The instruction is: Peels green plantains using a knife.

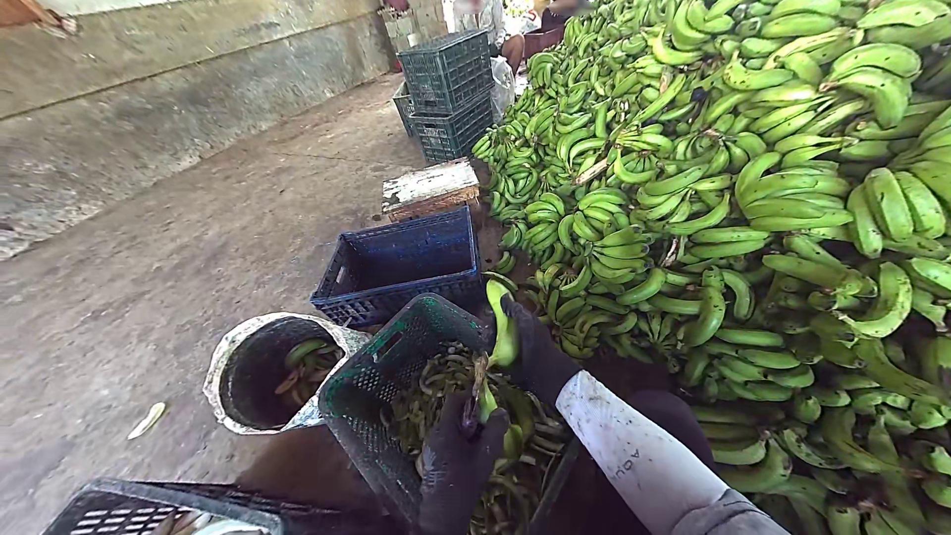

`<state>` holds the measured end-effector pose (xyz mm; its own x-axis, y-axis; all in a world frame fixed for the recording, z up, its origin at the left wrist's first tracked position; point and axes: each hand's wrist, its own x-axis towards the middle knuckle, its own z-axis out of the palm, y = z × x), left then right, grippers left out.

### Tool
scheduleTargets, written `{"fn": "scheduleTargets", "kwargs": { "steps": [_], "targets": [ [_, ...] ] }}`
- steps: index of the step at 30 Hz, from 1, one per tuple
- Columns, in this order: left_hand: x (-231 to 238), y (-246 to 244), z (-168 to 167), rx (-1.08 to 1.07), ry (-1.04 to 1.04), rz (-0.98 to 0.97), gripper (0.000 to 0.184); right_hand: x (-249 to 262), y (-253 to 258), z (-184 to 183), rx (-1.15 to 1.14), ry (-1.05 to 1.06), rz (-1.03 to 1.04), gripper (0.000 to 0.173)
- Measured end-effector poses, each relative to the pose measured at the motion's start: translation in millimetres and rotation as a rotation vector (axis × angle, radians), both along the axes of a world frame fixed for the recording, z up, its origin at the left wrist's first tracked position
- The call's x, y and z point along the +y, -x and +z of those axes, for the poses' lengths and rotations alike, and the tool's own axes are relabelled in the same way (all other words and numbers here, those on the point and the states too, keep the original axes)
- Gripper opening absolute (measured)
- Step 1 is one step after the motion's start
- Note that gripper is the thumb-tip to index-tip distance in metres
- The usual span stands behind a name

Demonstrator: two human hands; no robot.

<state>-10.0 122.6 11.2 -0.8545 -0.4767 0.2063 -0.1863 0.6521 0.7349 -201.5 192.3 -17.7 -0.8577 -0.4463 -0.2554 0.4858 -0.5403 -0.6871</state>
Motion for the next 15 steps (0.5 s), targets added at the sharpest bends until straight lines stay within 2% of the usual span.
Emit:
{"fn": "scheduleTargets", "kwargs": {
  "steps": [2, 4, 8, 9, 11, 13, 15],
  "targets": [
    [-1, -15, 4, -0.017, -0.034, -0.033, 0.04, 17, 23, -7, 0.118, -0.074, -0.091, 0.044],
    [-10, -25, 11, -0.066, -0.053, -0.046, 0.043, 30, 37, -1, 0.148, -0.146, -0.161, 0.041],
    [-40, -7, 27, -0.176, 0.004, -0.047, 0.066, 30, 20, 25, 0.326, -0.258, -0.016, 0.05],
    [-45, -2, 23, -0.144, -0.022, -0.052, 0.063, 28, 8, 31, 0.361, -0.26, 0.016, 0.052],
    [-49, 6, 2, 0.032, -0.22, -0.114, 0.051, 19, -4, 34, 0.381, -0.179, 0.004, 0.056],
    [-38, 15, -22, 0.174, -0.542, -0.179, 0.054, 15, -11, 31, 0.45, -0.132, -0.003, 0.06],
    [-24, 23, -31, 0.298, -0.742, -0.203, 0.06, 16, -15, 29, 0.558, -0.131, 0.036, 0.063]
  ]
}}
